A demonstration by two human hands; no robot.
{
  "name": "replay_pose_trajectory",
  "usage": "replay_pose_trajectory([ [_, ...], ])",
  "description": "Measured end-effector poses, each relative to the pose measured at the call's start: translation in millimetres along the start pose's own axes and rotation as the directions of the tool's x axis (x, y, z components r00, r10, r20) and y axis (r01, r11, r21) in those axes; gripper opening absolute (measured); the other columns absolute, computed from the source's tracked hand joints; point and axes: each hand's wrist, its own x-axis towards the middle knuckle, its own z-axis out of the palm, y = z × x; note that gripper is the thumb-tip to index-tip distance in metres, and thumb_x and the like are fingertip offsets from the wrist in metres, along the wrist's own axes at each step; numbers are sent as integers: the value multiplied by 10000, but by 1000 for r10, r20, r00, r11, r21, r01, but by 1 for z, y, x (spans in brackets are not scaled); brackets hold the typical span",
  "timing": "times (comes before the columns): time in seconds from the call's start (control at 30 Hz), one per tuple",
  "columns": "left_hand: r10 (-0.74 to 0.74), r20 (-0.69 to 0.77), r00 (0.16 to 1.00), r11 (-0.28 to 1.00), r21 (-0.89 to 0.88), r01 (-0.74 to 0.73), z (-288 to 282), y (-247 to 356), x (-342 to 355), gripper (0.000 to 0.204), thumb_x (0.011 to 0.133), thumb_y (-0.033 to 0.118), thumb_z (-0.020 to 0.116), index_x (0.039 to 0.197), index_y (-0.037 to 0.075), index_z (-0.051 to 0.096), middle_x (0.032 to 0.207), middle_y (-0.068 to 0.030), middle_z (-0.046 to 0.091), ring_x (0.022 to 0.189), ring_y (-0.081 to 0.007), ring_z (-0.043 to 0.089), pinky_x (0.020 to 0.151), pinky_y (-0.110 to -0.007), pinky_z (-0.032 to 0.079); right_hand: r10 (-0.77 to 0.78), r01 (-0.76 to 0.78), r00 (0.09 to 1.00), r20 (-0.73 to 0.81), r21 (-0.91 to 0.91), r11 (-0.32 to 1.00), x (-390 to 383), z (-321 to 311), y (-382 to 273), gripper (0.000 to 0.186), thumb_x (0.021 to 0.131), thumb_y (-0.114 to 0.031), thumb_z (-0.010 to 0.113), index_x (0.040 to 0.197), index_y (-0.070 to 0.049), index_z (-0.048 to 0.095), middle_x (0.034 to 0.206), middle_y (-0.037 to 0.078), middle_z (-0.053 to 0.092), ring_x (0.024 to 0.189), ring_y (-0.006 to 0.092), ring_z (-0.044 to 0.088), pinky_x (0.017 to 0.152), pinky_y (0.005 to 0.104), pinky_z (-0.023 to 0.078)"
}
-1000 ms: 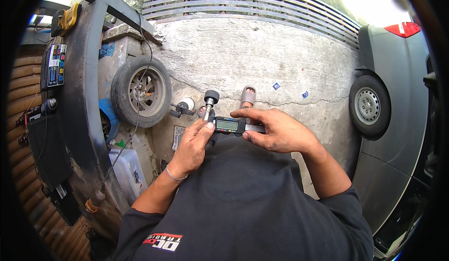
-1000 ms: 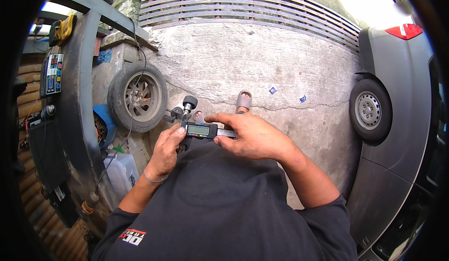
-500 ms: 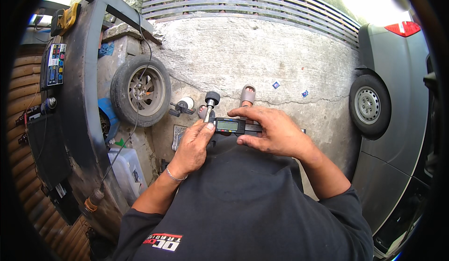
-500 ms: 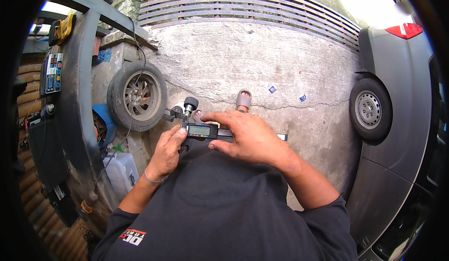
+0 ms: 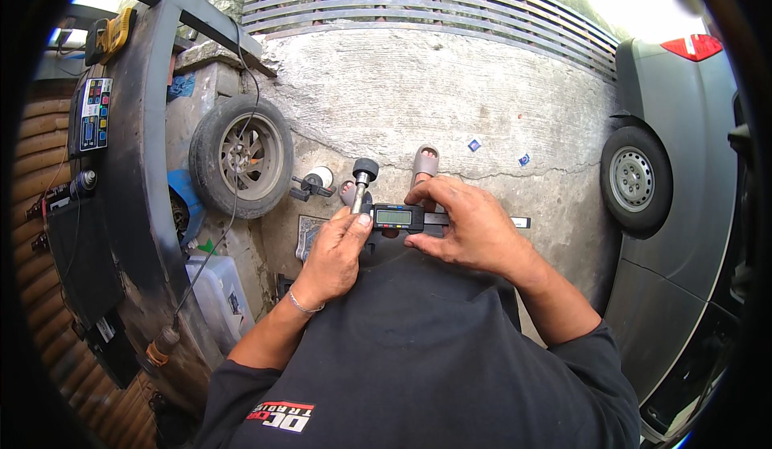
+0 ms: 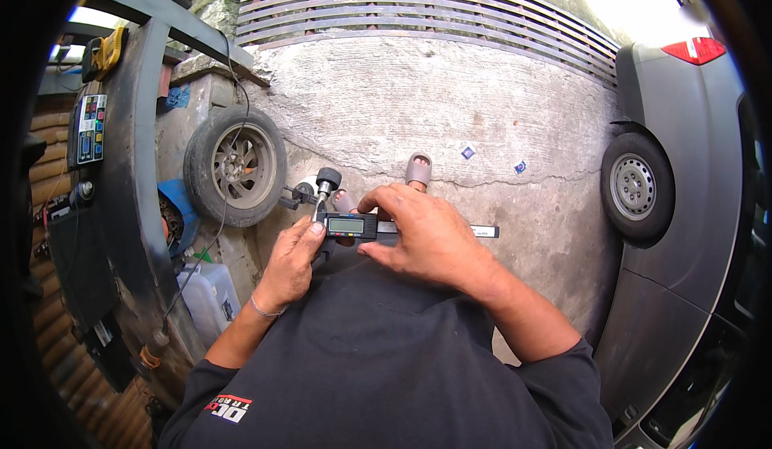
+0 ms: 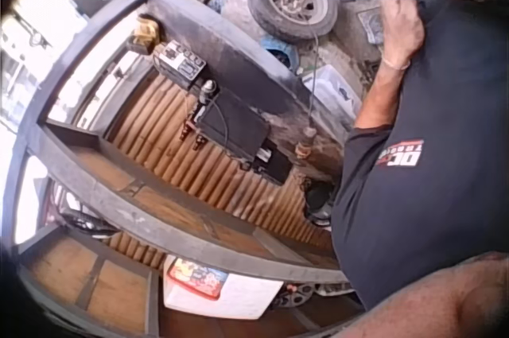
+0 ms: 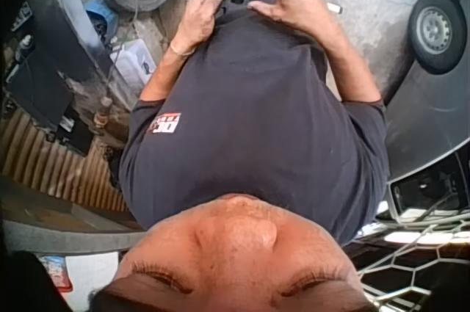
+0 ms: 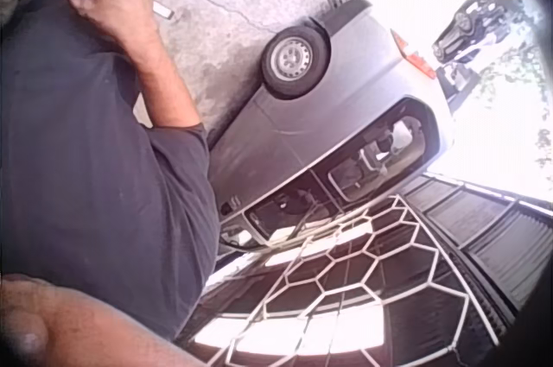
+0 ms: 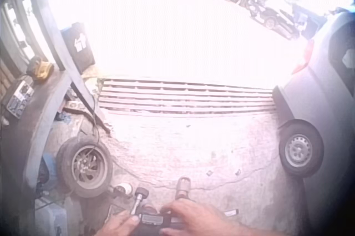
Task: The person uses an angle grinder to smooth a small metal part, then measures it with a digital caliper. The person holds the part with one hand while operating the grinder with the other, then switches to the caliper to take a measurement.
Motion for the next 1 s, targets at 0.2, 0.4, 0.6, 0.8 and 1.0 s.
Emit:
replay_pose_trajectory([
  [0.2,-29,31,999,999,-21,30,0,-1,1,387,1108,233,429,1073,12,745,785,22,472,692,-65,371,643,-270,351,13,-13,1000,-6,-23,1000,-1,-1,-4,398,803,-237,816,1116,-69,637,1042,120,669,978,326,681,840,434,551],
  [0.4,9,38,999,1000,15,-10,-5,-4,2,405,1110,233,423,1069,9,758,811,7,463,714,-84,387,674,-287,370,41,-41,999,-3,-4,999,2,-2,-7,388,803,-231,812,1102,-59,636,1039,123,672,977,323,681,831,431,551],
  [0.6,32,34,999,999,1,-32,-6,-3,6,417,1116,251,427,1076,-4,754,865,-16,512,774,-116,443,752,-301,405,65,-65,998,20,-10,998,7,-6,-11,384,797,-220,809,1095,-53,633,1042,127,675,983,327,682,833,433,550],
  [0.8,-8,52,999,1000,-17,9,-9,5,5,424,1121,256,421,1100,-36,729,1031,-76,673,962,-154,610,910,-318,469,78,-78,996,32,-18,997,11,-7,-13,385,789,-208,803,1088,-48,623,1038,131,673,1000,340,679,842,445,547],
  [1.0,-31,54,998,999,-25,33,-11,5,8,427,1121,253,414,1109,-41,724,1052,-99,692,997,-172,630,942,-330,471,108,-107,993,44,-30,994,12,-9,-15,382,789,-209,793,1088,-50,616,1038,128,670,1024,336,667,851,451,544],
])
